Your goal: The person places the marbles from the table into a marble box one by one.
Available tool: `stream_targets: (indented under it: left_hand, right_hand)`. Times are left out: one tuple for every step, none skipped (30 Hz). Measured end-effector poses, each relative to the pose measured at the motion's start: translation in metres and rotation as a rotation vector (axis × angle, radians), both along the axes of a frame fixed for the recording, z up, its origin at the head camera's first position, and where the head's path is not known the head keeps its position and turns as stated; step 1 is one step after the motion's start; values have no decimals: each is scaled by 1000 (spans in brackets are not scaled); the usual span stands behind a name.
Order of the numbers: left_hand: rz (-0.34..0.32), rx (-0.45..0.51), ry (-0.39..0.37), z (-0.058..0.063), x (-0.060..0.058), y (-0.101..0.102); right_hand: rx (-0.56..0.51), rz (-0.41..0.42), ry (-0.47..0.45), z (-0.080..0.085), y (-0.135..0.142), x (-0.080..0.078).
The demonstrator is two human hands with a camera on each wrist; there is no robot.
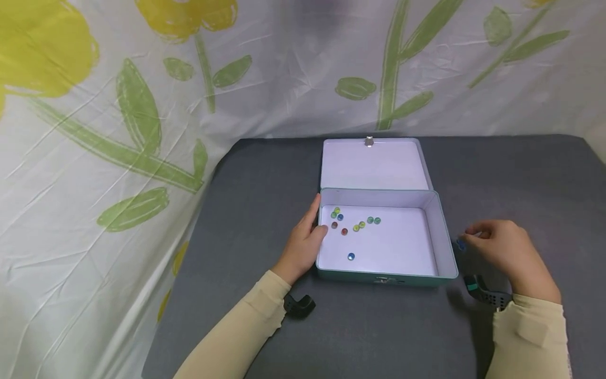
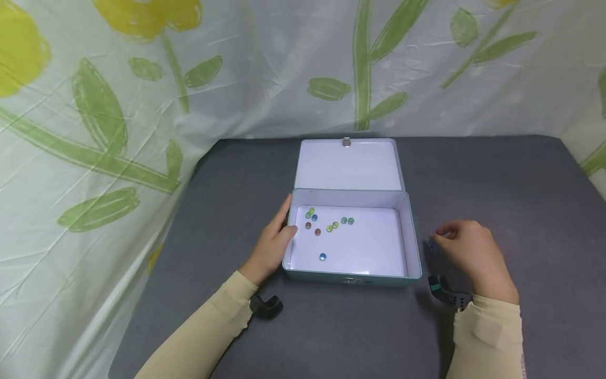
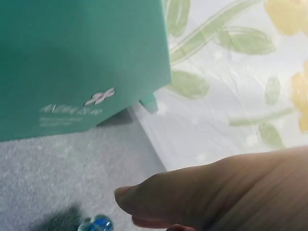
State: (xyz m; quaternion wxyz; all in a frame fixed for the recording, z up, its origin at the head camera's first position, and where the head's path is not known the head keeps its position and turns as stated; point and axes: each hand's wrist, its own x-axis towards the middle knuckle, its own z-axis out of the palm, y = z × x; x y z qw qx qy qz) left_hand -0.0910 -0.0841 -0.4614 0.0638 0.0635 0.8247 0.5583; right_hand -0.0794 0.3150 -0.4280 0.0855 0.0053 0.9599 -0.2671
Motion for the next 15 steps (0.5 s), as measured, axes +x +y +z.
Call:
stream_targets:
  left_hand:
    - [-1,2,3,0,0,0]
    - [-2,3,5,-1,0,-1]
    - [-2,5,7,-1,0,-1]
    - [-4,4,10,-1,0,-1]
    - [-5,3,12,-1,0,-1]
    - [-5,3,15,-1,0,-1]
    - [-6,2,13,-1,0,-1]
    - [-7,3,15,-1,0,-1]
    - [-9,2,18,-1,-1,-1]
    - [-8,0,17,0,-1,-1]
    - [-9,1,17,0,0,-1]
    - [-9,0,16,0,0,0]
    - [-9,0,12,1,0,0]
    - [-10,-1,14,0,0,0]
    - [-11,-2,13,0,0,0]
  right_hand:
    - [1,2,-7,-1,1,0]
    - [2,-1,-17,-2,1,0]
    - [4,-3,-23,-2,1,0]
    - [4,-5,-30,-3,1,0]
    - [5,-7,-37,-4,1,0]
    - [3,-11,-43,-5,2,0]
    - [6,-11,-44,-6,1,0]
    - [8,-11,-43,-6,1,0]
    - [9,-10,-45,-7,1,-1]
    - [9,-10,-47,-8,1,-1]
    - [9,-8,-48,-9,1,-2]
    - [9,-7,-46,-10,1,-2]
    - [10,-7,-45,-12,2,-2]
    - [8,-9,-47,-13,2,-2]
    - [6,-10,-49,-14,2,-2]
